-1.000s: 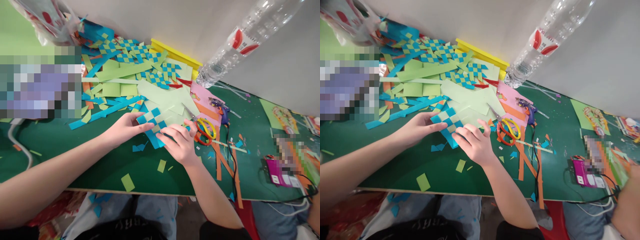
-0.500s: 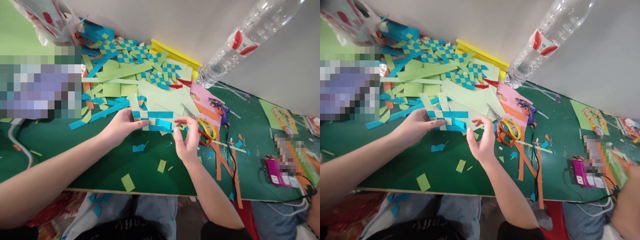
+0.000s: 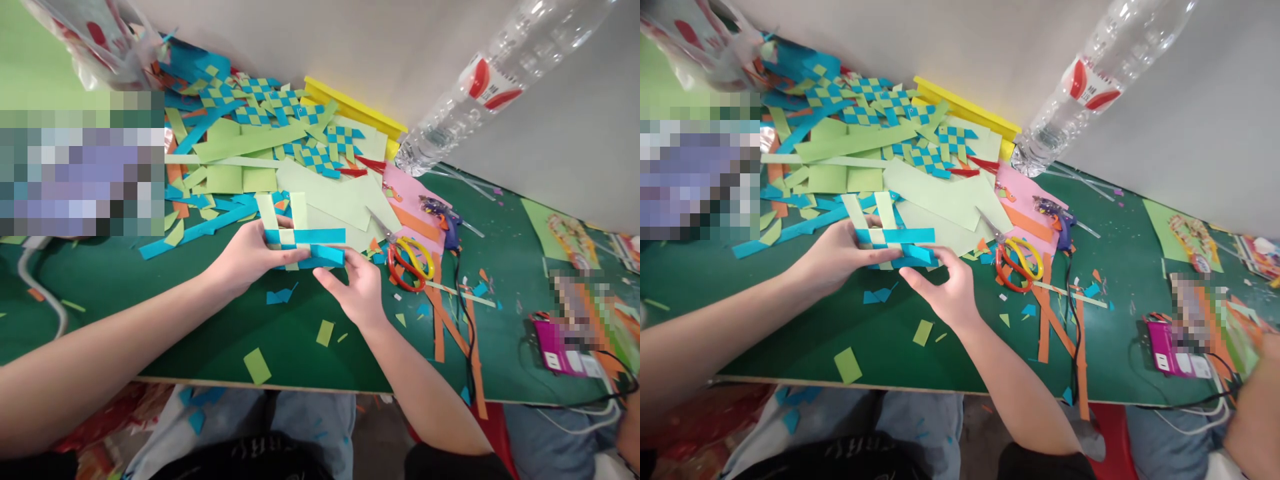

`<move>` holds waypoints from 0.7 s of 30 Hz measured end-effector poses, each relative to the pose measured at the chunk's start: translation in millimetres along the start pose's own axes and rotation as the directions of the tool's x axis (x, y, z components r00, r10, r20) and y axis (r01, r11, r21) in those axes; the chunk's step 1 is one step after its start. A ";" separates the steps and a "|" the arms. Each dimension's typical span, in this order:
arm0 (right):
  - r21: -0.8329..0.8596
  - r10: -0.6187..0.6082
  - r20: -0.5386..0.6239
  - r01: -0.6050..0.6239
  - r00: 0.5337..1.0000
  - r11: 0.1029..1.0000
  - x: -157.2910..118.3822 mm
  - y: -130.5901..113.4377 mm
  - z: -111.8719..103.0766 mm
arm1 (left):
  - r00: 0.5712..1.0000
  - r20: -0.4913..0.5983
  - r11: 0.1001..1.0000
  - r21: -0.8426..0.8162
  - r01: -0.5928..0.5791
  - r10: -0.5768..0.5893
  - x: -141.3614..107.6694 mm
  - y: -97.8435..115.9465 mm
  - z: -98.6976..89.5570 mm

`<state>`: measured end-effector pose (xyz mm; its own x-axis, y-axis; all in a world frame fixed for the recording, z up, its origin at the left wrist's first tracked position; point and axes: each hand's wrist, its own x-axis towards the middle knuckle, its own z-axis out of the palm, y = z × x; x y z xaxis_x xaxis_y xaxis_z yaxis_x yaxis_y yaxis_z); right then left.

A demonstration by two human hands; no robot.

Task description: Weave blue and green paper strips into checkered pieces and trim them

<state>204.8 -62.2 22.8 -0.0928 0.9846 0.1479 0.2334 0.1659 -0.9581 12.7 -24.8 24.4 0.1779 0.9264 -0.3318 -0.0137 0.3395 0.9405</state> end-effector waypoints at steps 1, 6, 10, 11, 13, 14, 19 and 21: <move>-0.023 0.000 -0.015 -0.001 1.000 1.000 -0.4 0.3 1.0 | 1.000 0.010 1.000 -0.004 -0.007 0.007 -0.2 0.0 0.1; -0.041 0.004 -0.037 -0.005 0.999 0.999 -3.0 1.8 5.2 | 0.996 0.070 0.995 -0.093 -0.043 0.050 -1.9 1.4 3.3; -0.017 0.028 -0.063 -0.030 0.998 0.999 -4.0 2.4 7.0 | 0.996 0.072 0.984 -0.176 -0.037 0.050 -2.0 0.5 5.5; -0.008 0.031 -0.067 -0.032 0.997 0.999 -3.9 2.4 7.4 | 0.996 0.075 0.983 -0.181 -0.030 0.044 -1.5 -0.4 5.5; 0.000 0.030 -0.071 -0.030 0.997 1.000 -3.8 2.3 8.3 | 0.996 0.080 0.985 -0.173 -0.019 0.033 -0.3 -2.4 5.1; 0.001 0.028 -0.071 -0.028 0.997 1.000 -3.7 2.3 8.7 | 0.996 0.078 0.986 -0.164 -0.018 0.031 0.2 -3.3 4.8; -0.011 0.015 -0.056 -0.016 0.998 1.000 -3.6 2.0 10.2 | 0.998 0.061 0.990 -0.138 -0.027 0.036 -0.2 -3.1 5.1; -0.028 0.010 -0.046 -0.011 0.999 1.000 -3.6 1.3 10.6 | 0.998 0.055 0.990 -0.136 -0.023 0.031 -1.1 -2.2 5.8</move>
<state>195.3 -66.1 18.5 -0.0455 0.9877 0.1495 0.2616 0.1563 -0.9524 18.2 -27.5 23.1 0.2316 0.9260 -0.2982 -0.1519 0.3372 0.9291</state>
